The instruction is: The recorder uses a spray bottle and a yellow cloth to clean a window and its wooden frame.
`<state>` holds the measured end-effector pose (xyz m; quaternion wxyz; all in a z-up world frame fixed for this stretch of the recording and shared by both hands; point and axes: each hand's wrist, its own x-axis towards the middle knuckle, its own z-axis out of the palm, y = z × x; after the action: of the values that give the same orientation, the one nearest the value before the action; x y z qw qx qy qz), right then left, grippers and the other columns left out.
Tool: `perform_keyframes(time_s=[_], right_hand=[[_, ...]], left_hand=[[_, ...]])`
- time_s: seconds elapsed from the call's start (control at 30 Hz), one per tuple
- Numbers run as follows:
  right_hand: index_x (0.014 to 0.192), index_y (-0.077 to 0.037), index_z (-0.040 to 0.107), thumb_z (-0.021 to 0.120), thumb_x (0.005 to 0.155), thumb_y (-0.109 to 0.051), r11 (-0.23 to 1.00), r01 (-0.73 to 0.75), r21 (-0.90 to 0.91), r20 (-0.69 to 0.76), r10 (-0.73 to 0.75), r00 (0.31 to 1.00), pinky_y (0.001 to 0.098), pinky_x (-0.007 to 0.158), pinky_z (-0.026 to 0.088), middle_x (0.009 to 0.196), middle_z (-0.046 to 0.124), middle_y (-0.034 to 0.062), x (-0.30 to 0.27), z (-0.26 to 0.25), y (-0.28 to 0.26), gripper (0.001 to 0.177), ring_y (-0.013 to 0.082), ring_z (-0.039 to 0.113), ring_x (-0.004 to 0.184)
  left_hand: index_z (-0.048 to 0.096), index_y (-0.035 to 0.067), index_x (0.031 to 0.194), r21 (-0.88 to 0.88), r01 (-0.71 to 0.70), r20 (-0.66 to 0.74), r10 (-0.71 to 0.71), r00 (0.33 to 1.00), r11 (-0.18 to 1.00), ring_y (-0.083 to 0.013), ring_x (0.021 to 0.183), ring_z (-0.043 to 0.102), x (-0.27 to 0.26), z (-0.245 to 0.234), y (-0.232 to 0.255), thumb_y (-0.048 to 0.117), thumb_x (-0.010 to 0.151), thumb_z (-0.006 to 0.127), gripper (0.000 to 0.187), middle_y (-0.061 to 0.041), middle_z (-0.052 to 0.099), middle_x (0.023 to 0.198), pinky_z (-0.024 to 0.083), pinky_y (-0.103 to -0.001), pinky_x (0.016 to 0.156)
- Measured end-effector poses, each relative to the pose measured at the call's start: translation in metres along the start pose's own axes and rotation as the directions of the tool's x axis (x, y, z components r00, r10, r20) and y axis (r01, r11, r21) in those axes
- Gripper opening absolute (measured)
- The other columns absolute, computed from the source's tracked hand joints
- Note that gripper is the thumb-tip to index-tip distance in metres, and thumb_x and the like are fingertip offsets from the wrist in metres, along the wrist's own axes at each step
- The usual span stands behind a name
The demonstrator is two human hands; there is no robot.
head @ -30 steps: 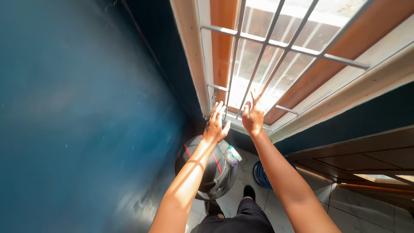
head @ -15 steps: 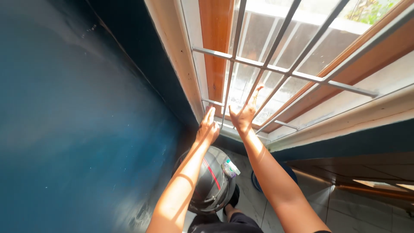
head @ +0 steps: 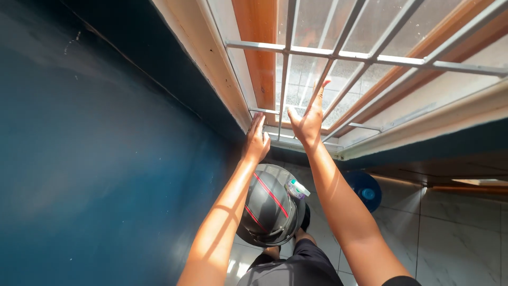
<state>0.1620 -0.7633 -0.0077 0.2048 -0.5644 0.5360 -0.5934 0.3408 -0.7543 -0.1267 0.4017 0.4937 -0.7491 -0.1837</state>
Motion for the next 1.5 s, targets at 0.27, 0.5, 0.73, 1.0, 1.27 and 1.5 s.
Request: perform_keyframes(time_s=[0.27,0.5,0.73,1.0,1.27,1.5], right_hand=[[0.160,0.006,0.030,0.053,0.091,0.005,0.998,-0.070,-0.001,-0.007,0.070,0.998,0.0421,0.124,0.035,0.163,0.033,0.0317,-0.014,-0.016,0.018,0.073,0.0400,0.038,0.150],[0.151,0.010,0.041,0.053,0.096,0.000,0.959,0.096,-0.267,0.005,-0.098,0.995,0.0467,0.128,0.029,0.158,0.041,0.0336,-0.020,-0.012,0.034,0.057,0.0458,0.037,0.151],[0.153,0.010,0.037,0.054,0.089,0.000,0.971,0.102,-0.215,0.010,-0.102,0.995,0.0487,0.128,0.023,0.160,0.036,0.0352,-0.037,-0.014,0.039,0.067,0.0486,0.033,0.152],[0.138,0.002,0.056,0.062,0.089,-0.005,0.965,-0.012,-0.260,-0.028,0.005,1.000,0.0441,0.112,0.046,0.140,0.059,0.0254,-0.109,-0.021,0.104,0.050,0.0437,0.058,0.132],[0.131,0.000,0.062,0.065,0.090,-0.007,0.928,-0.161,-0.336,-0.118,0.128,0.985,0.0436,0.107,0.049,0.132,0.065,0.0223,-0.161,-0.028,0.180,0.041,0.0409,0.062,0.124],[0.132,0.000,0.063,0.059,0.094,-0.004,0.926,-0.153,-0.346,-0.091,0.129,0.988,0.0445,0.110,0.046,0.134,0.066,0.0229,-0.165,-0.030,0.255,0.038,0.0401,0.061,0.128]], left_hand=[[0.058,0.008,0.144,0.016,0.114,0.019,-0.114,0.993,0.993,-0.0295,0.133,0.061,0.026,-0.003,0.038,0.001,0.093,0.062,0.051,-0.014,0.068,0.133,0.050,-0.037,0.116],[0.047,-0.006,0.147,0.053,-0.254,-0.153,0.259,0.954,0.966,-0.0442,0.152,0.037,0.070,0.006,0.053,-0.006,0.089,0.054,0.059,-0.028,0.046,0.156,0.035,-0.050,0.127],[0.031,-0.002,0.156,-0.013,-0.224,-0.078,0.222,0.972,0.975,-0.0454,0.155,0.028,0.050,0.006,0.051,0.012,0.083,0.068,0.083,-0.028,0.031,0.164,0.030,-0.051,0.128],[0.024,0.006,0.161,0.077,-0.167,-0.057,0.172,0.984,0.983,-0.0399,0.158,0.024,-0.034,0.044,0.005,0.022,0.085,0.077,0.094,-0.021,0.026,0.168,0.025,-0.049,0.131],[0.025,-0.002,0.157,0.124,-0.086,0.195,0.061,0.979,0.989,-0.0400,0.157,0.021,-0.047,0.049,-0.044,0.023,0.083,0.079,0.095,-0.024,0.024,0.166,0.024,-0.046,0.128],[0.025,-0.004,0.158,0.081,-0.135,0.154,0.122,0.980,0.988,-0.0379,0.158,0.022,-0.047,0.074,-0.079,0.019,0.081,0.077,0.096,-0.022,0.024,0.168,0.024,-0.044,0.129]])
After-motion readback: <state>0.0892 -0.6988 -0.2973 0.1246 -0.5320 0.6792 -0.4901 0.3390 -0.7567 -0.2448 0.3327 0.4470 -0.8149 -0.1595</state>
